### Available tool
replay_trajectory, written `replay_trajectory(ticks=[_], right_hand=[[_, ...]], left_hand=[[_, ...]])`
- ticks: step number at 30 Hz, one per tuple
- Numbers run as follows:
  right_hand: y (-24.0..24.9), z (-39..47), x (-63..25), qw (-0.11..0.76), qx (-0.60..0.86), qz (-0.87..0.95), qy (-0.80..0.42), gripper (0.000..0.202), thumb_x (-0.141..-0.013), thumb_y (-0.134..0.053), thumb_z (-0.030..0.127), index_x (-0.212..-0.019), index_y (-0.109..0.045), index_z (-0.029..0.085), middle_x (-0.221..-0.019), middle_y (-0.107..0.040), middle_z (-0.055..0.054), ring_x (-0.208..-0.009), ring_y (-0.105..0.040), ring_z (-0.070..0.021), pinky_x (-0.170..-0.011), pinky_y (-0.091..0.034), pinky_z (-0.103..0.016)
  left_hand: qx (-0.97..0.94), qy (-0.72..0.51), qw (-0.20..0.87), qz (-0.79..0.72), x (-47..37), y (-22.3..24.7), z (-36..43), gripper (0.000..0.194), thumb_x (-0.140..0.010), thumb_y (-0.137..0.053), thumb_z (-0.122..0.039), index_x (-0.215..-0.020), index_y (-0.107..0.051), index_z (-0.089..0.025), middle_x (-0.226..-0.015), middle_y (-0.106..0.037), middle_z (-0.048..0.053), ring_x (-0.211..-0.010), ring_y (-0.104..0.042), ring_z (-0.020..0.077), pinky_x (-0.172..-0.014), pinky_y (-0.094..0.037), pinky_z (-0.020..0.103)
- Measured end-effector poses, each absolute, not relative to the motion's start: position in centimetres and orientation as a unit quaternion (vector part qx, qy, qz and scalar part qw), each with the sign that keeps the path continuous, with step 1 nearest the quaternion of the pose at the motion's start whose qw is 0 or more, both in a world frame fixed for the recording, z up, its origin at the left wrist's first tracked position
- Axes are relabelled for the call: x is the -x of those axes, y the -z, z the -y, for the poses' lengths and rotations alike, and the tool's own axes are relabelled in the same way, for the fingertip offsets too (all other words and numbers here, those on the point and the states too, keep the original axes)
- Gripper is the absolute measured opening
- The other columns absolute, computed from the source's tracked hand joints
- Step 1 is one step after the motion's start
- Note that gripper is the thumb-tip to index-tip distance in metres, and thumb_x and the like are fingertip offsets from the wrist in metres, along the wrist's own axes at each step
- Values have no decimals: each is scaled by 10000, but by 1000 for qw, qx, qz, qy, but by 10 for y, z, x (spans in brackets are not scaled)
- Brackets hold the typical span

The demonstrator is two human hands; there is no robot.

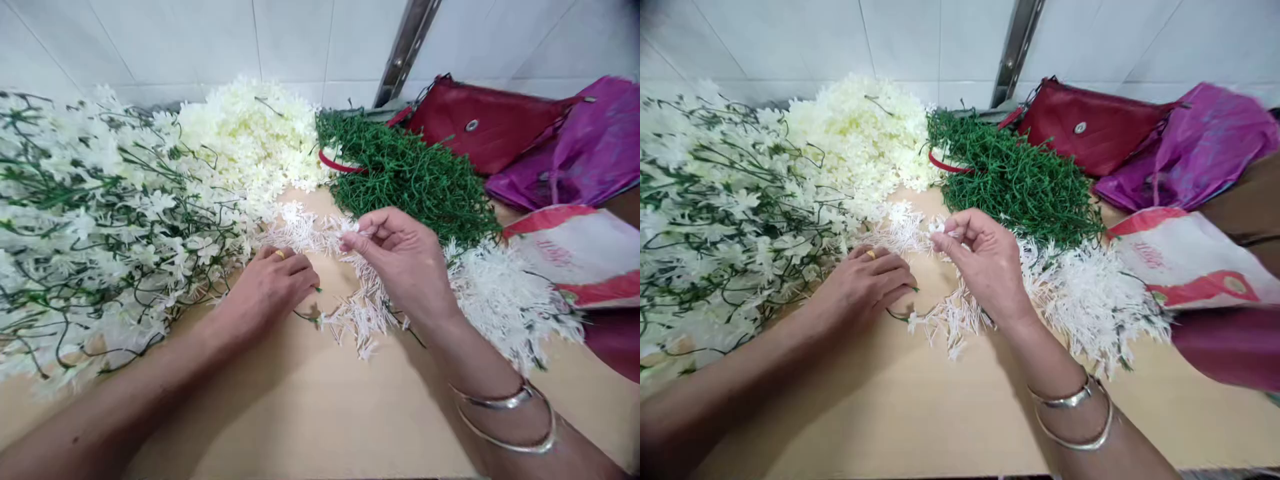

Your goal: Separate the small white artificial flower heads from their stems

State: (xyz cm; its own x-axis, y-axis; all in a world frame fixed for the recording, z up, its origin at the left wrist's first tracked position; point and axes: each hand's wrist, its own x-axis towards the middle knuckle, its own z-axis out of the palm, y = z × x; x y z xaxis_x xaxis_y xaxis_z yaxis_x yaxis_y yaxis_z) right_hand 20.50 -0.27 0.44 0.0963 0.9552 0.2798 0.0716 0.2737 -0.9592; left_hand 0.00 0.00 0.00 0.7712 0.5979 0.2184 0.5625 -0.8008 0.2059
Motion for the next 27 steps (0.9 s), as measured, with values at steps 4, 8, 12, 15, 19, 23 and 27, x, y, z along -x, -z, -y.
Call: replay_trajectory(ticks=[4, 8, 12, 15, 19, 23, 27], right_hand=[[-2, 0, -208, 537, 469, 560, -422, 108, -793, -793, 244, -789, -692, 207, -683, -675, 41, -656, -611, -115, -647, -447, -255], [2, -3, -208, 502, 450, 539, -505, 119, -805, -803, 307, -826, -721, 223, -758, -704, 35, -724, -624, -114, -722, -463, -259], [3, -1, -210, 487, 424, 537, -542, 134, -844, -789, 340, -857, -717, 228, -773, -712, 30, -744, -630, -115, -754, -459, -267], [1, 1, -211, 464, 416, 550, -556, 163, -869, -772, 369, -875, -707, 220, -757, -697, 26, -720, -610, -114, -729, -447, -269], [0, 3, -209, 434, 416, 527, -601, 242, -837, -800, 426, -877, -700, 210, -734, -672, 28, -686, -580, -107, -680, -425, -261], [2, 2, -205, 420, 421, 478, -646, 318, -755, -861, 466, -853, -709, 204, -729, -666, 28, -662, -550, -93, -644, -405, -244], [1, 2, -203, 409, 413, 447, -680, 340, -698, -901, 462, -821, -724, 199, -702, -642, 33, -638, -523, -84, -612, -388, -236]], left_hand=[[-870, -295, 155, -363, -2, 0, 6, 139, -1018, -527, -211, -983, -657, -178, -931, -723, 39, -846, -661, 178, -788, -455, 323], [-709, -410, 376, -433, -8, 1, 11, 101, -963, -604, -254, -998, -662, -180, -777, -681, 4, -694, -624, 131, -654, -466, 252], [-576, -430, 558, -415, -12, 6, 12, 186, -926, -637, -329, -990, -673, -158, -735, -660, 4, -636, -586, 112, -593, -454, 226], [-567, -429, 567, -416, -13, 11, 12, 205, -898, -669, -320, -983, -704, -137, -701, -664, 8, -637, -601, 110, -611, -472, 225], [-579, -427, 553, -420, -12, 17, 12, 212, -891, -681, -318, -966, -724, -124, -699, -676, 15, -645, -620, 114, -625, -487, 230], [-587, -437, 542, -414, -11, 21, 11, 194, -898, -673, -310, -968, -728, -137, -730, -687, 18, -661, -619, 115, -629, -483, 234], [-592, -433, 532, -423, -11, 22, 11, 174, -901, -676, -315, -960, -731, -161, -725, -687, 8, -648, -600, 109, -614, -464, 229]])
